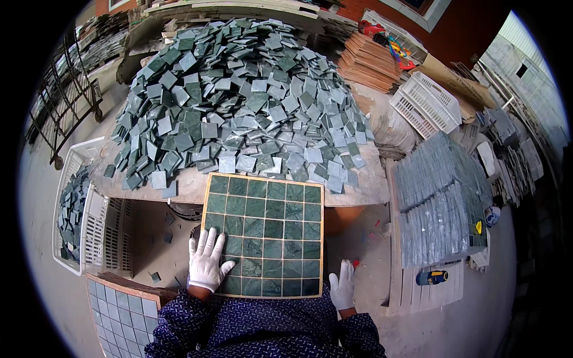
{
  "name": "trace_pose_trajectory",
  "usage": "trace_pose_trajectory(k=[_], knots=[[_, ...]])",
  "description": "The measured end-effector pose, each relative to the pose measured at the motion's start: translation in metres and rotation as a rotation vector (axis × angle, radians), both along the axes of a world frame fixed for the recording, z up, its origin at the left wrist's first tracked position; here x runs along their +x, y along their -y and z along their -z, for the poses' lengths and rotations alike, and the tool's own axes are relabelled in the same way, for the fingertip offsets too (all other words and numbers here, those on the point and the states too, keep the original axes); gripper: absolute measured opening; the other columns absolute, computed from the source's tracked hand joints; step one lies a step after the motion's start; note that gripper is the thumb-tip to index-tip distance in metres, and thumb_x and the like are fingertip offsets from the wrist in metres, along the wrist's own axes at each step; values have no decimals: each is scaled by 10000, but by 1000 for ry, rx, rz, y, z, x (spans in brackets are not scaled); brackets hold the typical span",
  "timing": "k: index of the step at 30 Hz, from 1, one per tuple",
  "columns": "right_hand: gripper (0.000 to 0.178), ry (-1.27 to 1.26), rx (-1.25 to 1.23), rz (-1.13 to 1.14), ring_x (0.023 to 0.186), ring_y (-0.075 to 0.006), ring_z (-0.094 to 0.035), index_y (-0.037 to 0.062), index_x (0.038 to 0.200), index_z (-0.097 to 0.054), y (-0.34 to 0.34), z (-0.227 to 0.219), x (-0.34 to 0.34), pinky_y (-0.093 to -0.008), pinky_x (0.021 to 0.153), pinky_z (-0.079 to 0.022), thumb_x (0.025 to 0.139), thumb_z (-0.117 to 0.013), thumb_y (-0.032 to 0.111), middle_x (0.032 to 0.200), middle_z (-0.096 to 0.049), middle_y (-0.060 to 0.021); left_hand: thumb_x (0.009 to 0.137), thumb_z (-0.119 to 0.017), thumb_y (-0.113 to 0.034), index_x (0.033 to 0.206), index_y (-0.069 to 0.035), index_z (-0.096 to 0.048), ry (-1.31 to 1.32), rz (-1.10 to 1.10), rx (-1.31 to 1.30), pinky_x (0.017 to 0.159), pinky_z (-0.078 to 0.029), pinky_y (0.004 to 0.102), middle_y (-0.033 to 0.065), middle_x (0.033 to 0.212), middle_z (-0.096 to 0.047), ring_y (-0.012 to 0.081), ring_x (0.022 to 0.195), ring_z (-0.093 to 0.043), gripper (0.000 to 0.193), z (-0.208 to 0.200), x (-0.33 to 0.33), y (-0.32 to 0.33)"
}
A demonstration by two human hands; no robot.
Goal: The person places small square tiles into a grid frame, pressing them into place. They then cover the grid with an orange board, flip it over, and remove the frame to reveal the assembled tile sheet. The person repeats the process with additional tiles.
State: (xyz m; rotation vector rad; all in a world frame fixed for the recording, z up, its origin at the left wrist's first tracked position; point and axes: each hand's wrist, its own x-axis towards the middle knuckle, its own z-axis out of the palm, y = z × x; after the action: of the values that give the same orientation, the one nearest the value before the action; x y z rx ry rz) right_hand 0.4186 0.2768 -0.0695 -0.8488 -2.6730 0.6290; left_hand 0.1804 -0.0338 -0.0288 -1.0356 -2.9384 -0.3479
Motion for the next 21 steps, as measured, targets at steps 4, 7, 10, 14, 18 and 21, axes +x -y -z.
trace_pose_trajectory(k=[4, 7, 10, 14, 18, 21], knots=[[517, -74, -183, 113, 1292, -418, -396, -39, 1332, -419, 1, 3, 6, -453, 1085, -322, 945, -525, 289, 1354, -448, -275, 875, -423, -631, 1463, -75, -343, -96, -169, -51, 1146, -112, 562, 177, 1539, -268, 352, 1432, -216, 813, 1, -27, -20], [513, -69, -187, 89, 1282, -401, -419, -30, 1334, -423, -14, 5, -3, -433, 1073, -343, 950, -526, 294, 1346, -468, -260, 852, -449, -638, 1452, -57, -355, -39, 97, -70, 1141, -118, 578, 180, 1519, -307, 353, 1423, -241, 840, -9, -4, -41], [492, -107, -220, 140, 1243, -390, -471, -24, 1321, -453, -36, 11, -20, -424, 1045, -376, 952, -526, 293, 1315, -515, -245, 799, -513, -650, 1426, -71, -405, -31, 367, -32, 1135, -154, 590, 146, 1495, -365, 317, 1394, -319, 860, -11, 36, -72], [433, -178, -243, 199, 1160, -397, -536, -16, 1261, -521, -58, 22, -39, -433, 993, -417, 955, -519, 291, 1247, -564, -252, 827, -522, -606, 1447, -106, -375, 68, 756, -60, 1133, -177, 582, 101, 1516, -342, 266, 1404, -310, 810, -15, 70, -117], [381, -178, -301, 211, 1085, -396, -577, -13, 1207, -557, -89, 54, -69, -446, 946, -444, 948, -526, 264, 1180, -596, -255, 832, -529, -593, 1431, -123, -406, 97, 961, -25, 1131, -155, 595, 80, 1509, -357, 246, 1413, -295, 771, 2, 83, -160], [349, -135, -169, 220, 1114, -388, -559, 0, 1172, -575, -115, 84, -99, -449, 946, -446, 919, -559, 240, 1199, -582, -243, 854, -530, -549, 1292, -79, -540, 82, 1078, -9, 1135, -141, 584, 94, 1400, -462, 258, 1368, -343, 643, 6, 99, -200]])
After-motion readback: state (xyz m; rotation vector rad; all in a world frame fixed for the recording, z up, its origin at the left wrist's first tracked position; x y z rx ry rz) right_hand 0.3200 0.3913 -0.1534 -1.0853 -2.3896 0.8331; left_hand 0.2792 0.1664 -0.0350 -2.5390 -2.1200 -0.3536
